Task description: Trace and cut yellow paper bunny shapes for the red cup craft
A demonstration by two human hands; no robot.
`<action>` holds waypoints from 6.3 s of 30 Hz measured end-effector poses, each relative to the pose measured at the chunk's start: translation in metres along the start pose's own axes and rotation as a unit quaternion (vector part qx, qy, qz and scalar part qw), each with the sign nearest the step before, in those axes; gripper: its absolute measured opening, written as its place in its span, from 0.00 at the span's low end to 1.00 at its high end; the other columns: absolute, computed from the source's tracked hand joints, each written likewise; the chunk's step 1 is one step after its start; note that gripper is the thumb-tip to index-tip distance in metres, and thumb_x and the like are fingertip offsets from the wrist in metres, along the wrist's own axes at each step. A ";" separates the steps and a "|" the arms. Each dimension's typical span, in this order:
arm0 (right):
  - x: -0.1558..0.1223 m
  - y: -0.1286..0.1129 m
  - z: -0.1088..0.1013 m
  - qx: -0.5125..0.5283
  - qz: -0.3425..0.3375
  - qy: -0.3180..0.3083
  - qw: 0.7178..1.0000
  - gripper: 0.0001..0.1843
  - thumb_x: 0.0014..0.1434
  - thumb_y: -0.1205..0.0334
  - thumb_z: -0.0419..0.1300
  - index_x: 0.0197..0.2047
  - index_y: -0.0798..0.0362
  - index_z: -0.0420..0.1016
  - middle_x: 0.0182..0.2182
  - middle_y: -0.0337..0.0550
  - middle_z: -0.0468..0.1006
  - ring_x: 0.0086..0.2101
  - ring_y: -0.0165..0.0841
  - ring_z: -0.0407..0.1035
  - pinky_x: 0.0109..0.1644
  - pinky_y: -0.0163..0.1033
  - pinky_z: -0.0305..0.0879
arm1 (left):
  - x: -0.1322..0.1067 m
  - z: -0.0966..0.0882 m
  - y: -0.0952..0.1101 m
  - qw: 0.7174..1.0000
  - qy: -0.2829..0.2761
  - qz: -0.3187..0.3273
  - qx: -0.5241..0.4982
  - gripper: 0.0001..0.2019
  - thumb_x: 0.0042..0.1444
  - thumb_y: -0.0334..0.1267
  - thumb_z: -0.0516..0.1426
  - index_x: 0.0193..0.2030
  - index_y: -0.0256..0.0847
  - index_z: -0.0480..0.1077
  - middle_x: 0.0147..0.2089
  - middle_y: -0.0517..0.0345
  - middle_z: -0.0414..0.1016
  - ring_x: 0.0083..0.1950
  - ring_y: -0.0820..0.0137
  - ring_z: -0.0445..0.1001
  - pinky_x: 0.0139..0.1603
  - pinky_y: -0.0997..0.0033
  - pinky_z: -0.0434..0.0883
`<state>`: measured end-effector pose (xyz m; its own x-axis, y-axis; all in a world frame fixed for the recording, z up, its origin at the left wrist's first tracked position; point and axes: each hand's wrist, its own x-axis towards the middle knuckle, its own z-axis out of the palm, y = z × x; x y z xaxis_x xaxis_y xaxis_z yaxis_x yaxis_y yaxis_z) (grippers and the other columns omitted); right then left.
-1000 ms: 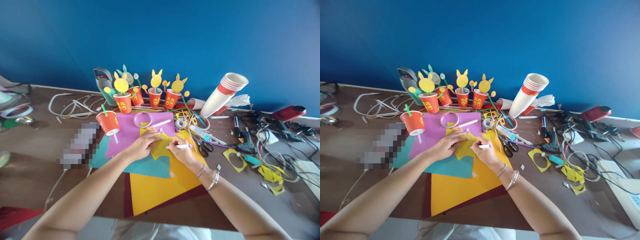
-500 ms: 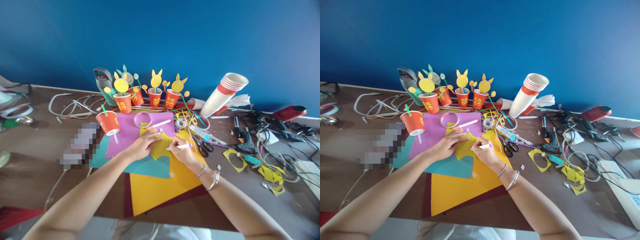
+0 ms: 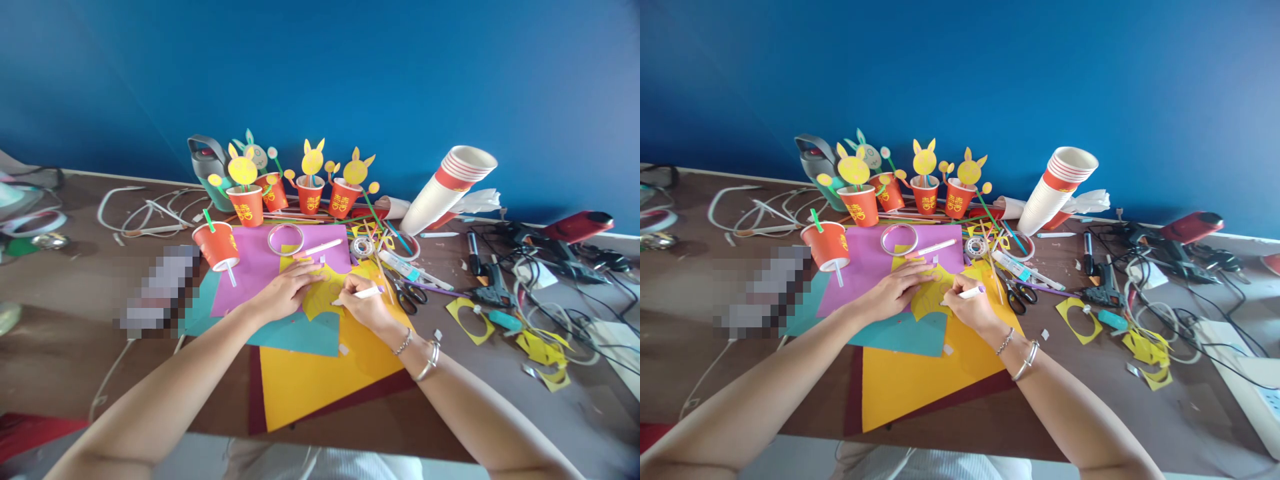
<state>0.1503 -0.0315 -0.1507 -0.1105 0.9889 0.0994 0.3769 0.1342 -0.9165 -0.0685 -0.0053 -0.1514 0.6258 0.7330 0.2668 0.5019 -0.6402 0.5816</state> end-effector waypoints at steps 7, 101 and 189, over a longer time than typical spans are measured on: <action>-0.001 -0.001 0.000 0.025 0.018 -0.015 0.999 0.13 0.45 0.62 0.53 0.18 0.48 0.49 0.16 0.31 0.53 0.19 0.27 0.48 0.21 0.34 0.46 | 0.000 0.000 -0.001 1.000 -0.005 0.001 0.009 0.20 0.64 0.28 0.49 0.58 0.45 0.71 0.65 0.53 0.68 0.69 0.62 0.62 0.69 0.52 0.63; 0.006 -0.008 -0.028 0.248 -0.033 0.010 0.968 0.15 0.64 0.53 0.54 0.33 0.51 0.76 0.26 0.40 0.76 0.29 0.34 0.70 0.37 0.41 0.67 | 0.007 -0.003 0.018 0.987 0.151 0.008 0.059 0.10 0.66 0.40 0.52 0.46 0.44 0.75 0.41 0.56 0.81 0.44 0.66 0.77 0.48 0.63 0.65; 0.032 -0.024 -0.137 -0.067 0.067 -0.363 0.927 0.26 0.55 0.45 0.65 0.51 0.54 0.79 0.39 0.46 0.79 0.38 0.36 0.71 0.41 0.38 0.66 | 0.050 0.000 0.011 0.865 0.248 -0.242 -0.363 0.14 0.40 0.46 0.66 0.30 0.39 0.73 0.25 0.59 0.76 0.29 0.67 0.75 0.34 0.68 0.71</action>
<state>0.2638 0.0056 -0.0722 -0.6259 0.7004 -0.3429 0.5368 0.0680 -0.8409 -0.0313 0.0239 -0.1316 0.0244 0.9985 0.0497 0.0129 -0.0500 0.9987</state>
